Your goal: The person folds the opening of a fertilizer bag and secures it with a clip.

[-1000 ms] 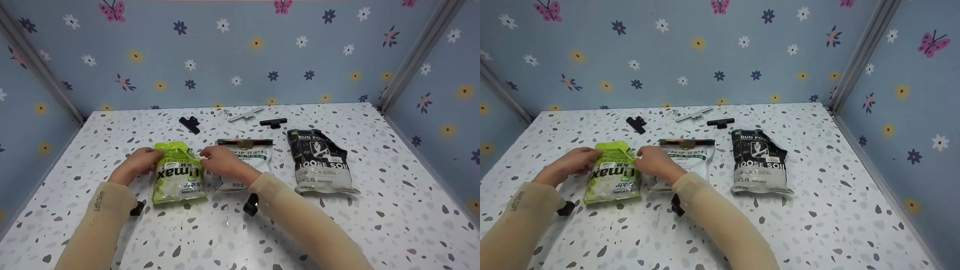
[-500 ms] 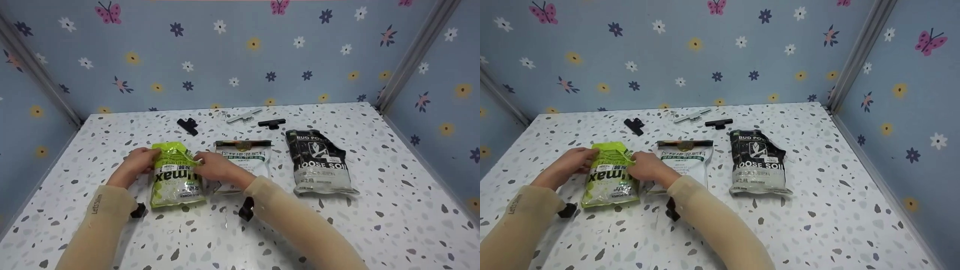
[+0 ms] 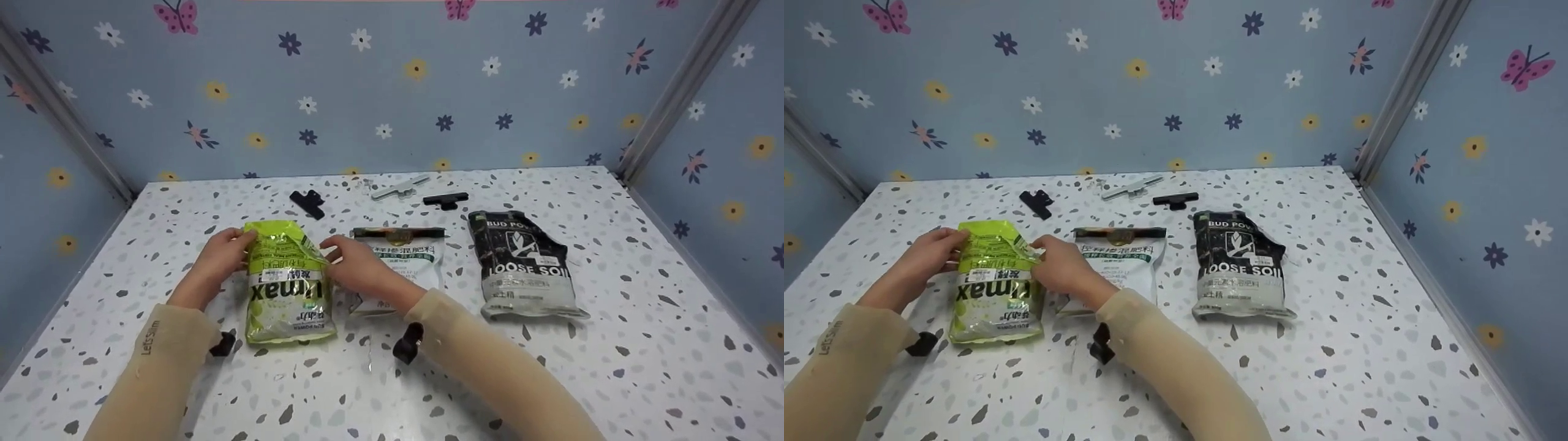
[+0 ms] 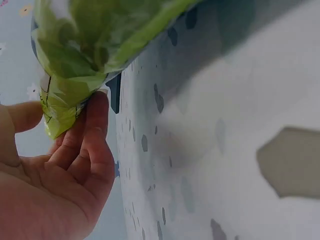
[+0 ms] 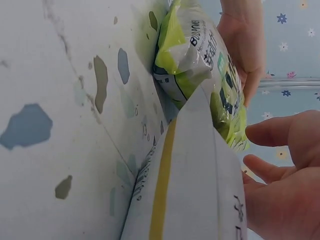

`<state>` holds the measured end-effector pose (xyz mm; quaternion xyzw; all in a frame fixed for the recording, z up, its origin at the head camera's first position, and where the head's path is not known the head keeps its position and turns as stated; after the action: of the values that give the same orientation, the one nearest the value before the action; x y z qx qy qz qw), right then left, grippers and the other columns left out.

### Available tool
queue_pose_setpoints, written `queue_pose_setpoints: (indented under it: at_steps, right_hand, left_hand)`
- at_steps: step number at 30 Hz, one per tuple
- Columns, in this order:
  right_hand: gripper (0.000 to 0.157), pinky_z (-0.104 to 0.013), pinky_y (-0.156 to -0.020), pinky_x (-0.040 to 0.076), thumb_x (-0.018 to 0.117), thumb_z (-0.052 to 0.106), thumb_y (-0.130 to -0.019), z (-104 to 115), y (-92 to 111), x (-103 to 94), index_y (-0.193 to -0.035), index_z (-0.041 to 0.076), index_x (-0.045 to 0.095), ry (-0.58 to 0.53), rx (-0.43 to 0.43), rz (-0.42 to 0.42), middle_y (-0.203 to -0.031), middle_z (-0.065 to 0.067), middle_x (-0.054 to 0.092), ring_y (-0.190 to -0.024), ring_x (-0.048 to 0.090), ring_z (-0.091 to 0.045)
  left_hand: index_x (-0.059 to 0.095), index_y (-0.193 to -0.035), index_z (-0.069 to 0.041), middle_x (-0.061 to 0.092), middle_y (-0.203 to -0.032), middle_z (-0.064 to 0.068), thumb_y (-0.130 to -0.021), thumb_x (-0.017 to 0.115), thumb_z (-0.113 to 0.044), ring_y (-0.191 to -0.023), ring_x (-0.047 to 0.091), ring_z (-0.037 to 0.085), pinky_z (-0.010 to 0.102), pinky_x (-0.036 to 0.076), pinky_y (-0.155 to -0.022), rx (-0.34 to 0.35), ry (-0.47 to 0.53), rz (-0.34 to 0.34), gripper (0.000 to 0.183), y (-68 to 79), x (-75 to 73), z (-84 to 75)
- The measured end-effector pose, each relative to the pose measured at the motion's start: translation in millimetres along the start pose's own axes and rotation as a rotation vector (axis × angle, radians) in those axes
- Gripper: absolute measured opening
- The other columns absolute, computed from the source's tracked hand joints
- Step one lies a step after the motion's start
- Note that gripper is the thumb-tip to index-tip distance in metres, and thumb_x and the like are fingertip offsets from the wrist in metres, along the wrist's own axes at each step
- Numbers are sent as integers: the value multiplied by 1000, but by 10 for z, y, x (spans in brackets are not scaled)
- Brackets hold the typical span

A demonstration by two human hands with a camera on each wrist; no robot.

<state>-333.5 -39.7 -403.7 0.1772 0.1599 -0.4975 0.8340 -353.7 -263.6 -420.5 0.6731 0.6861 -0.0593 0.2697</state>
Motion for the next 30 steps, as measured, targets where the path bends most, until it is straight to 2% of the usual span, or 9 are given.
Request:
queue_pose_setpoints:
  at_steps: [2, 6, 11, 13, 19, 24, 30]
  right_hand:
    - [49, -28, -73, 56, 63, 1, -93, 6, 3, -12, -139, 10, 53, -7, -10, -12, -117, -6, 63, -91, 63, -15]
    - [43, -27, -73, 56, 64, 0, -92, 19, 14, -33, -134, 9, 57, -24, -37, -39, -110, -3, 63, -91, 64, -15]
    - [38, -27, -77, 55, 67, 0, -92, 98, 57, -82, -128, 8, 60, -36, -110, -81, -103, 0, 63, -93, 63, -14]
    - [39, -25, -77, 55, 72, 5, -90, 130, 81, -102, -127, 8, 60, -17, -135, -99, -102, 1, 63, -93, 63, -13]
    - [47, -25, -77, 53, 82, 18, -83, 158, 142, -123, -126, 12, 62, 23, -161, -124, -98, 6, 65, -90, 63, -10]
    - [34, -25, -73, 55, 76, 12, -89, 175, 188, -142, -120, 9, 65, -18, -199, -137, -94, 6, 68, -86, 65, -10]
    - [23, -22, -71, 55, 67, 7, -95, 259, 248, -161, -117, 3, 67, 16, -284, -159, -95, 0, 71, -84, 65, -9]
  left_hand:
    - [46, -127, -3, 48, -132, 18, -105, 38, -50, -116, 51, 30, 45, 41, -102, 10, 28, -31, 52, 23, -27, -17]
    - [45, -108, -7, 50, -119, 14, -105, 41, -49, -108, 51, 29, 47, 42, -101, 67, 68, -63, 42, 114, -58, -116]
    - [48, -111, -7, 58, -110, 10, -104, 44, -50, -105, 57, 29, 51, 40, -100, 164, 64, -93, 44, 244, -80, -317]
    - [50, -112, -6, 63, -105, 6, -103, 46, -51, -102, 59, 28, 51, 39, -99, 198, 59, -106, 46, 285, -88, -379]
    - [54, -111, -4, 69, -89, -5, -102, 49, -51, -94, 60, 20, 39, 43, -90, 256, 79, -152, 48, 401, -134, -438]
    - [56, -112, -2, 68, -84, -7, -103, 49, -46, -87, 60, 16, 32, 47, -82, 301, 109, -184, 46, 471, -163, -454]
    - [57, -112, 0, 68, -84, -6, -105, 48, -41, -89, 58, 16, 31, 46, -82, 331, 115, -217, 42, 514, -220, -453]
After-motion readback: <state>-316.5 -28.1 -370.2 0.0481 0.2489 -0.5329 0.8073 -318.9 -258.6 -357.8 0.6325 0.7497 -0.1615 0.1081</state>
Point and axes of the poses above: each hand's wrist, its own y-axis away from the middle knuckle, its own x-axis out of the palm, z = x × y, the point moved 9 cm from there along -y, towards the middle knuckle
